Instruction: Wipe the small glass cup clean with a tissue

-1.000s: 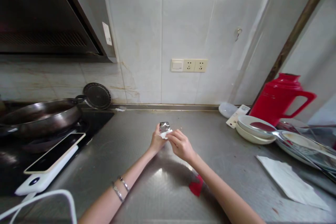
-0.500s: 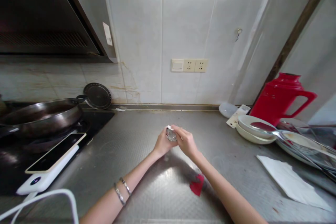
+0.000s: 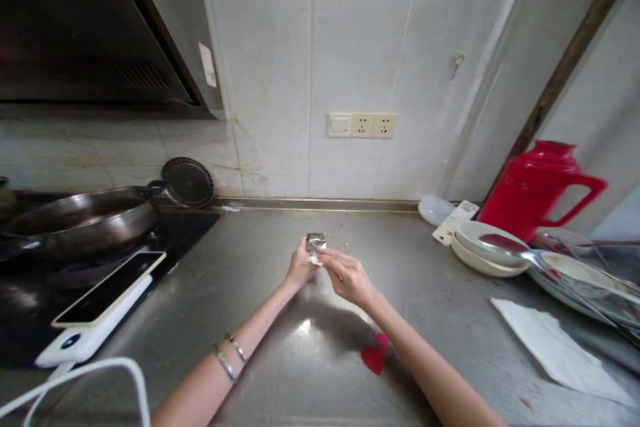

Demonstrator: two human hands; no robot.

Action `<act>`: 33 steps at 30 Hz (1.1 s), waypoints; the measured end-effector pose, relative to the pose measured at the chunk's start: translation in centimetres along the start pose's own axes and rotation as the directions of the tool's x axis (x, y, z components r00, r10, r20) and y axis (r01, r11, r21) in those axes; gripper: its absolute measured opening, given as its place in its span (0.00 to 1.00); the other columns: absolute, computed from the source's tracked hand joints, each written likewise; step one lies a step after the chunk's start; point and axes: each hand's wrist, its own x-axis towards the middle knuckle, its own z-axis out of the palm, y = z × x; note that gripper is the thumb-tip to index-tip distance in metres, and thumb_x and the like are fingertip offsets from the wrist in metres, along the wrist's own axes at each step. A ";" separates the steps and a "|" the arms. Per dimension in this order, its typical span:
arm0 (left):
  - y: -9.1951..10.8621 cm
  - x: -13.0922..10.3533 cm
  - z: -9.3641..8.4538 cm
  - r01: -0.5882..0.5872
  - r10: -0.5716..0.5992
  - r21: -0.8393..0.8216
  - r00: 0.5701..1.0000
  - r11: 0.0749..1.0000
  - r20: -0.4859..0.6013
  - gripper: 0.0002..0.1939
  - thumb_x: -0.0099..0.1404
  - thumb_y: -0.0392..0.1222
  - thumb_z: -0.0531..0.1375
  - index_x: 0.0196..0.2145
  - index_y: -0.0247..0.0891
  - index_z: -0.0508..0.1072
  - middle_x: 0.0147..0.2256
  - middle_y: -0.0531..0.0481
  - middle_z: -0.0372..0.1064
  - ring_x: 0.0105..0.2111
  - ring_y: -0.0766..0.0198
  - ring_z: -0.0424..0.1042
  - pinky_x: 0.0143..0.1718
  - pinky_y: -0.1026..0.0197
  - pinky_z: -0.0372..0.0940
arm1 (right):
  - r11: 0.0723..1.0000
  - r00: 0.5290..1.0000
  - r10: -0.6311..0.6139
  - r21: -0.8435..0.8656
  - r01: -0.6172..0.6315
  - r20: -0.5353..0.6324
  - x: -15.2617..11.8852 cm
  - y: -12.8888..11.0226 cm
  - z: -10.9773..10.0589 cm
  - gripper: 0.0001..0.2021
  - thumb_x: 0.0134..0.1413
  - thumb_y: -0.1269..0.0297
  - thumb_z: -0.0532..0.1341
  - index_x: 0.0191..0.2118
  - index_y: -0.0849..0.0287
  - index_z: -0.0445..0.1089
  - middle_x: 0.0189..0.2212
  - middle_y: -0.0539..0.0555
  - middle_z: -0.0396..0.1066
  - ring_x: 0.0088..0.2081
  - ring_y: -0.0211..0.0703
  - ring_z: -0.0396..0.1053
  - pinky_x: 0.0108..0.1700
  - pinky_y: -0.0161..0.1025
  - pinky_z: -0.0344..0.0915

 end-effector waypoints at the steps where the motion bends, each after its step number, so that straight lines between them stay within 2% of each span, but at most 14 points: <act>1: 0.1 0.1 0.0 -0.006 0.006 0.000 1.000 1.000 0.005 0.24 0.44 0.40 0.67 0.39 0.35 0.66 0.27 0.54 0.70 0.24 0.68 0.67 0.23 0.68 0.62 | 1.000 1.000 0.007 0.010 -0.007 -0.015 0.0 0.1 -0.1 0.20 0.58 0.78 0.51 0.54 0.56 0.65 0.44 0.57 0.74 0.50 0.44 0.70 0.51 0.42 0.70; 4: 0.6 0.0 0.2 -0.026 0.026 0.006 0.999 1.000 0.026 0.25 0.45 0.44 0.68 0.39 0.34 0.65 0.28 0.53 0.70 0.23 0.69 0.67 0.22 0.68 0.62 | 0.995 0.989 0.092 0.035 -0.089 -0.119 0.0 0.4 -0.2 0.18 0.59 0.76 0.52 0.51 0.54 0.68 0.45 0.55 0.74 0.49 0.44 0.71 0.52 0.43 0.68; 6: 1.0 -0.3 0.6 -0.033 0.032 0.027 0.999 0.999 0.033 0.25 0.45 0.45 0.69 0.39 0.35 0.66 0.29 0.52 0.71 0.25 0.68 0.68 0.22 0.68 0.62 | 0.974 0.952 0.227 0.072 -0.217 -0.205 0.2 0.6 -0.2 0.14 0.60 0.72 0.53 0.47 0.54 0.71 0.44 0.55 0.75 0.48 0.45 0.71 0.53 0.44 0.67; 9: 1.6 -0.9 1.1 -0.009 0.006 0.063 0.999 0.998 0.043 0.26 0.44 0.46 0.70 0.39 0.35 0.67 0.28 0.53 0.70 0.24 0.69 0.66 0.22 0.68 0.61 | 0.860 0.818 0.509 0.195 -0.472 -0.267 0.6 0.8 -0.1 0.12 0.61 0.64 0.53 0.43 0.56 0.73 0.41 0.56 0.76 0.43 0.46 0.74 0.48 0.44 0.69; 12: 1.9 -1.4 1.4 0.031 -0.036 0.058 0.996 0.998 0.088 0.26 0.43 0.46 0.70 0.39 0.35 0.68 0.27 0.54 0.69 0.23 0.70 0.65 0.22 0.68 0.61 | 0.701 0.679 0.705 0.340 -0.626 -0.205 0.7 1.4 0.0 0.15 0.59 0.56 0.54 0.40 0.60 0.74 0.35 0.56 0.77 0.35 0.45 0.74 0.38 0.40 0.71; 14: 1.9 -1.4 1.4 0.037 -0.043 0.052 0.991 0.998 0.124 0.26 0.44 0.45 0.70 0.40 0.35 0.67 0.28 0.54 0.69 0.23 0.70 0.65 0.23 0.68 0.61 | 0.621 0.614 0.770 0.423 -0.659 -0.174 0.5 2.1 0.2 0.17 0.58 0.53 0.55 0.38 0.61 0.74 0.32 0.56 0.76 0.32 0.44 0.72 0.35 0.39 0.70; 17: 1.7 -1.3 1.3 0.023 -0.033 0.066 0.989 0.998 0.144 0.26 0.45 0.45 0.69 0.41 0.34 0.67 0.28 0.54 0.69 0.24 0.70 0.66 0.25 0.68 0.63 | 0.523 0.509 0.839 0.547 -0.653 -0.194 0.0 3.2 0.4 0.19 0.56 0.49 0.55 0.38 0.62 0.73 0.33 0.57 0.75 0.33 0.45 0.72 0.35 0.41 0.71; 19: 1.4 -1.3 1.2 0.021 -0.030 0.057 0.987 0.998 0.155 0.26 0.46 0.45 0.69 0.41 0.34 0.67 0.28 0.54 0.68 0.24 0.71 0.65 0.25 0.68 0.63 | 0.505 0.480 0.853 0.564 -0.653 -0.206 -0.2 3.8 0.5 0.21 0.55 0.48 0.55 0.38 0.62 0.72 0.34 0.57 0.75 0.34 0.46 0.71 0.36 0.42 0.71; 20: 1.3 -1.2 1.2 0.028 -0.035 0.045 0.986 0.999 0.164 0.26 0.46 0.45 0.69 0.41 0.34 0.67 0.28 0.54 0.68 0.23 0.71 0.65 0.24 0.68 0.63 | 0.513 0.491 0.848 0.546 -0.663 -0.200 -0.3 3.9 0.5 0.21 0.55 0.48 0.55 0.37 0.62 0.72 0.33 0.58 0.75 0.34 0.46 0.71 0.37 0.43 0.71; 22: 1.1 -1.2 1.2 0.057 -0.058 0.011 0.981 0.998 0.184 0.25 0.47 0.46 0.69 0.40 0.34 0.67 0.27 0.54 0.67 0.22 0.71 0.64 0.22 0.68 0.63 | 0.531 0.553 0.824 0.506 -0.680 -0.122 -0.3 3.9 0.6 0.20 0.54 0.49 0.56 0.37 0.63 0.73 0.33 0.58 0.75 0.35 0.47 0.71 0.39 0.44 0.70; 25: 1.1 -1.2 1.2 0.119 -0.108 -0.041 0.973 0.992 0.206 0.26 0.47 0.49 0.68 0.41 0.33 0.67 0.26 0.54 0.67 0.21 0.71 0.65 0.20 0.67 0.64 | 0.498 0.647 0.757 0.560 -0.662 0.091 -0.1 3.6 0.3 0.16 0.56 0.55 0.54 0.41 0.61 0.72 0.39 0.57 0.74 0.40 0.47 0.71 0.43 0.44 0.70; 27: 1.3 -1.1 1.0 0.165 -0.148 -0.058 0.963 0.985 0.223 0.28 0.47 0.52 0.68 0.41 0.33 0.68 0.26 0.52 0.68 0.20 0.70 0.66 0.20 0.66 0.65 | 0.467 0.688 0.697 0.599 -0.650 0.203 0.0 3.4 -0.1 0.15 0.54 0.62 0.54 0.46 0.58 0.70 0.45 0.56 0.72 0.45 0.47 0.70 0.45 0.44 0.69; 30: 1.6 -0.8 0.6 0.226 -0.207 -0.049 0.945 0.973 0.252 0.30 0.47 0.55 0.68 0.43 0.33 0.68 0.26 0.52 0.68 0.19 0.70 0.66 0.19 0.65 0.66 | 0.486 0.749 0.587 0.605 -0.630 0.308 -0.1 3.2 -0.7 0.23 0.47 0.68 0.56 0.53 0.56 0.64 0.52 0.56 0.67 0.51 0.48 0.66 0.47 0.45 0.69; 33: 1.9 -0.6 0.2 0.243 -0.220 -0.049 0.934 0.969 0.282 0.32 0.49 0.57 0.67 0.45 0.34 0.69 0.25 0.52 0.69 0.19 0.68 0.68 0.19 0.65 0.67 | 0.515 0.783 0.516 0.605 -0.607 0.347 -0.3 3.0 -0.5 0.34 0.43 0.70 0.61 0.59 0.54 0.56 0.59 0.58 0.58 0.56 0.50 0.61 0.49 0.45 0.68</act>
